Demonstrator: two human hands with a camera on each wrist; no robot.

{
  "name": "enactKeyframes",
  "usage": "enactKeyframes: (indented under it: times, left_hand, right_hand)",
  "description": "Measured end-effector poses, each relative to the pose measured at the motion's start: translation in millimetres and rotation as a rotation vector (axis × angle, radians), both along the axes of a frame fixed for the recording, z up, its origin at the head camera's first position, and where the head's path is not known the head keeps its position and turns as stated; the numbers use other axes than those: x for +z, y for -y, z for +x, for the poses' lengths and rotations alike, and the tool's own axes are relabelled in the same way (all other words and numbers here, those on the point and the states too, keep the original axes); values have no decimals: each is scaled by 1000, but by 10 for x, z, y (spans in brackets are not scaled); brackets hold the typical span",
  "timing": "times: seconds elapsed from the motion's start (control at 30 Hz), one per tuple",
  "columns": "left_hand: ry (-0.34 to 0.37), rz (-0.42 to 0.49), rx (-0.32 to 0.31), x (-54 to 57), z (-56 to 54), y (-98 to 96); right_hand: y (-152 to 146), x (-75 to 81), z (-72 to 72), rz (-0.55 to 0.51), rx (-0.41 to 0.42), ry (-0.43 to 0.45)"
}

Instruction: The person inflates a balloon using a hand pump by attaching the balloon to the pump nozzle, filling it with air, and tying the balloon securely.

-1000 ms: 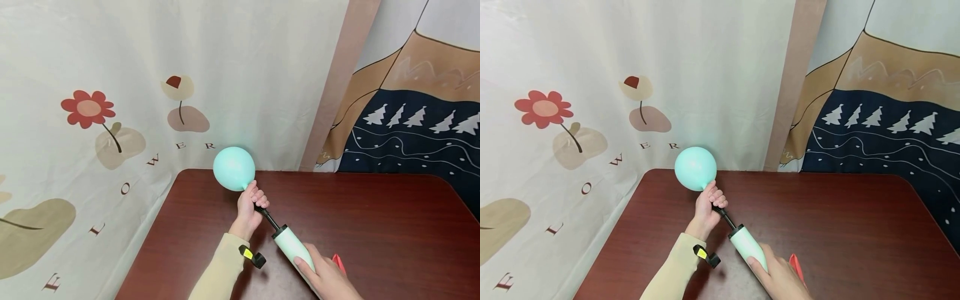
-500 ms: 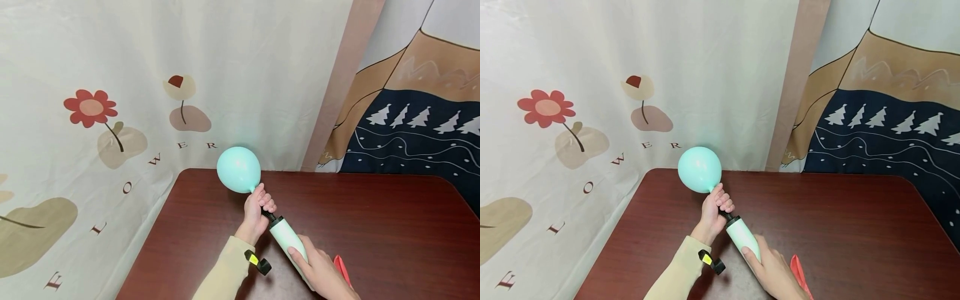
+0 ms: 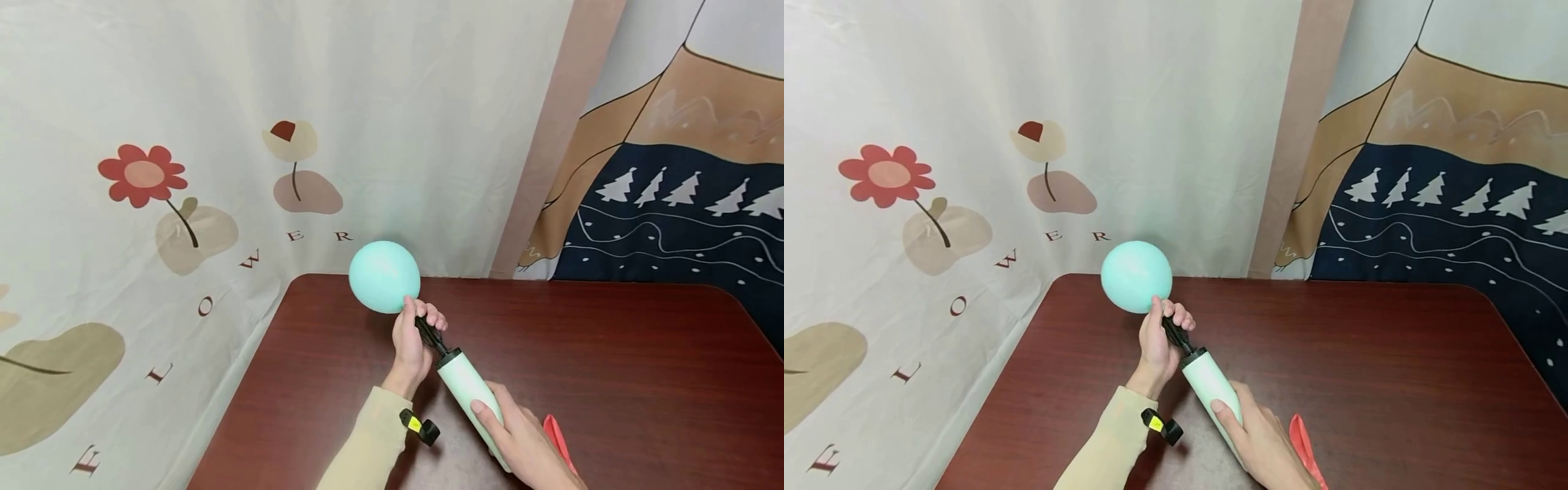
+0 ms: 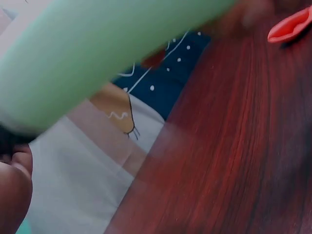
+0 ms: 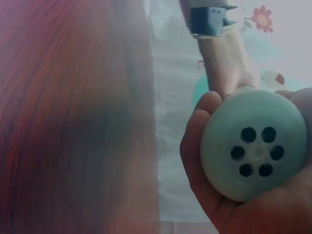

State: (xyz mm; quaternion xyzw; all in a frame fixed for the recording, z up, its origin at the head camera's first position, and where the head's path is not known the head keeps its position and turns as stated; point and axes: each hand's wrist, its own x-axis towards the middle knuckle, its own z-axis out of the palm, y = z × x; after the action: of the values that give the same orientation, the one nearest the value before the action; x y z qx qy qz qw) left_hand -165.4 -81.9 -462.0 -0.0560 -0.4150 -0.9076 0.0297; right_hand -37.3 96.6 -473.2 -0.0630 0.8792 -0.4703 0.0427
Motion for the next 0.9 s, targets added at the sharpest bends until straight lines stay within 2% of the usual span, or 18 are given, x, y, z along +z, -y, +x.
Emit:
enactKeyframes:
  times: [0.13, 0.37, 0.5, 0.6, 0.73, 0.9]
  left_hand:
    - [-18, -28, 71, -3, -21, 14]
    - [23, -24, 120, 16, -39, 4]
    - [64, 24, 209, 50, -135, 115]
    - [88, 1, 268, 71, -215, 224]
    - [109, -71, 258, 73, -240, 320]
    - [139, -190, 212, 41, -198, 441]
  right_hand:
    - [-31, 37, 9, -3, 14, 54]
    - [-82, 82, 21, 43, 53, 112]
    - [-131, 80, 73, 102, 89, 117]
    - [-177, 62, 133, 141, 116, 90]
    - [-242, 38, 172, 138, 119, 39]
    - [-415, 37, 179, 170, 64, 24]
